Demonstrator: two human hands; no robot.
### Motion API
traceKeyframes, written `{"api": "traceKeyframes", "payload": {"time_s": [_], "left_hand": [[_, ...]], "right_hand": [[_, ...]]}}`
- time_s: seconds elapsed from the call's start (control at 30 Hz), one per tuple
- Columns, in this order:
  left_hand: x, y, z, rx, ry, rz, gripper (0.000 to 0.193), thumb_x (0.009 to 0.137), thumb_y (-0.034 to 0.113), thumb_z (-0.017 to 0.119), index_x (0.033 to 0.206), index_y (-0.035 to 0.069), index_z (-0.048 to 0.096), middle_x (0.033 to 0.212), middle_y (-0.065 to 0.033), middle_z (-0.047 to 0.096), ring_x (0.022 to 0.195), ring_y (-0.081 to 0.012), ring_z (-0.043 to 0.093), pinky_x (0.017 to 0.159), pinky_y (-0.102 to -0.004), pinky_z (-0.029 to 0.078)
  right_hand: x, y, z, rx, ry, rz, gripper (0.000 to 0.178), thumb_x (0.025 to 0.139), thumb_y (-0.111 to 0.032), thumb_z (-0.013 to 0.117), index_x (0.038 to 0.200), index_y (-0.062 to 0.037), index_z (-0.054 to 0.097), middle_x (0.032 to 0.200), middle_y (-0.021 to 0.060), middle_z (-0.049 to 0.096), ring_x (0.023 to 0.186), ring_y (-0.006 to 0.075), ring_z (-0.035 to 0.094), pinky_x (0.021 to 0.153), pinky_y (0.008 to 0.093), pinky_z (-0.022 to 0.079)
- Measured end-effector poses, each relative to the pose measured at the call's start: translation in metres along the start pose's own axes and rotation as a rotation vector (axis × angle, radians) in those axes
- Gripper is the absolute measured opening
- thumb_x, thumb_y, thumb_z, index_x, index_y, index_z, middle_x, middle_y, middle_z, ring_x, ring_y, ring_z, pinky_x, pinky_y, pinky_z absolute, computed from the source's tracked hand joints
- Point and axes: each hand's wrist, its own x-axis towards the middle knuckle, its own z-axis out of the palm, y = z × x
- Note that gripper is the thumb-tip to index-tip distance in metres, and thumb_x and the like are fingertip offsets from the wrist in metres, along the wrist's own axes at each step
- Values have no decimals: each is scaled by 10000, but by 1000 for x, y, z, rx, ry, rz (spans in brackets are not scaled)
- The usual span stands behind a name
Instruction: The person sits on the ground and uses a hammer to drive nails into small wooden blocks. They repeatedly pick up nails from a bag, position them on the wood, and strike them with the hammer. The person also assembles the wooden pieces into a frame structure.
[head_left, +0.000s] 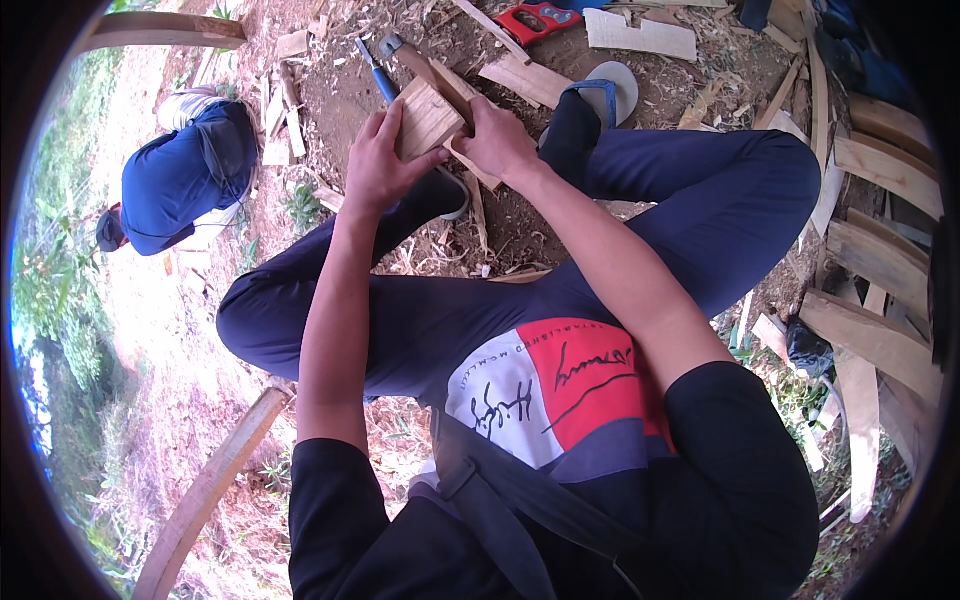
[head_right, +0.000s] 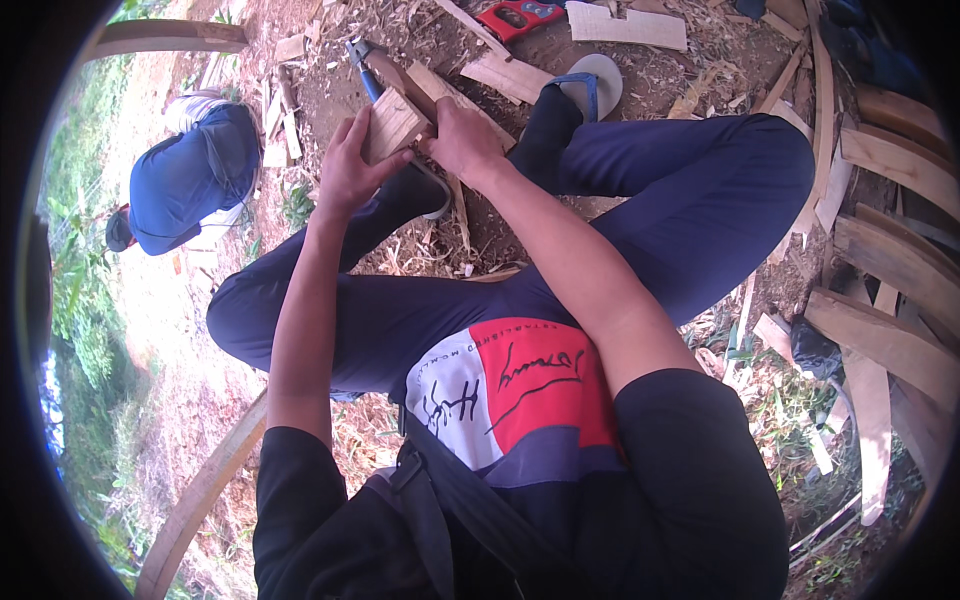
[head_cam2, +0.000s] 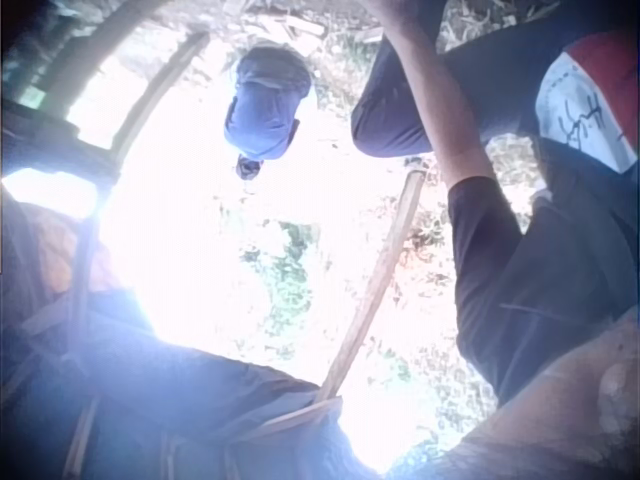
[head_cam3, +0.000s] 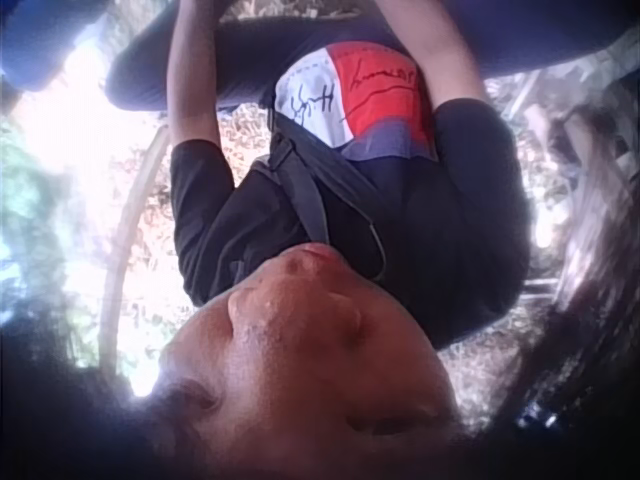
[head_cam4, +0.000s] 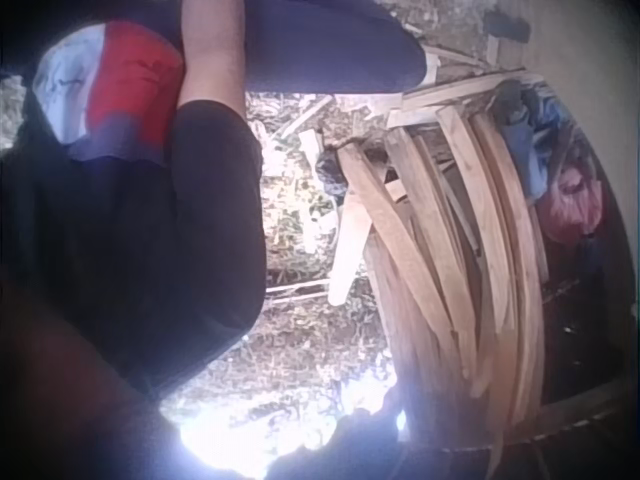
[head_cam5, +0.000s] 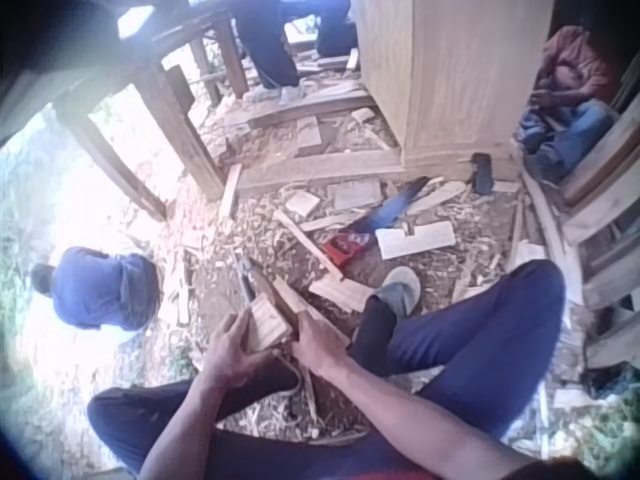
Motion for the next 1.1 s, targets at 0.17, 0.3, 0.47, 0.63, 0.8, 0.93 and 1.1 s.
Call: {"api": "traceKeyframes", "payload": {"time_s": [0.17,0.3,0.47,0.63,0.8,0.93,1.1], "left_hand": [[-1,1,-1,-6,-33,-33,934,700,513,807,1360,-51,463,1128,-211,578,1021,-354,615,878,-422,496],[0,3,-3,9,-49,-42,940,702,524,800,1365,-49,459,1139,-213,575,1029,-362,611,886,-428,492],[1,2,-1,6,-43,-49,943,701,527,799,1365,-48,458,1143,-214,574,1038,-365,607,887,-432,489],[-1,1,0,19,5,-7,936,690,544,796,1344,-44,476,1083,-210,589,984,-371,618,857,-444,501],[0,0,2,4,47,1,929,679,552,798,1329,-37,491,1058,-207,597,964,-374,622,845,-448,507],[0,1,3,52,33,15,930,680,553,797,1333,-32,487,1060,-204,597,963,-374,622,846,-449,506],[-2,-1,2,24,34,1,925,687,553,791,1335,-31,483,1065,-206,597,962,-379,622,844,-451,506]], "right_hand": [[1,1,1,8,10,3,479,775,-249,729,1113,16,515,963,268,669,957,432,643,840,500,512],[2,3,0,13,23,-5,493,769,-254,734,1114,19,512,954,276,668,956,436,643,839,501,512],[1,1,-2,-7,29,-14,501,767,-251,736,1121,20,508,947,282,667,954,438,644,835,505,513],[1,-1,-2,-35,21,-6,472,777,-250,759,1080,28,528,937,255,676,944,409,659,840,479,523],[-1,-6,-6,-21,-5,11,453,781,-242,758,1077,20,538,958,250,677,961,403,657,856,475,521],[-1,-6,-4,-29,1,5,445,784,-243,758,1074,17,542,959,247,678,963,402,656,852,474,521],[-1,-5,-3,-37,8,-4,453,784,-247,758,1074,24,537,949,248,678,952,405,657,838,476,522]]}}
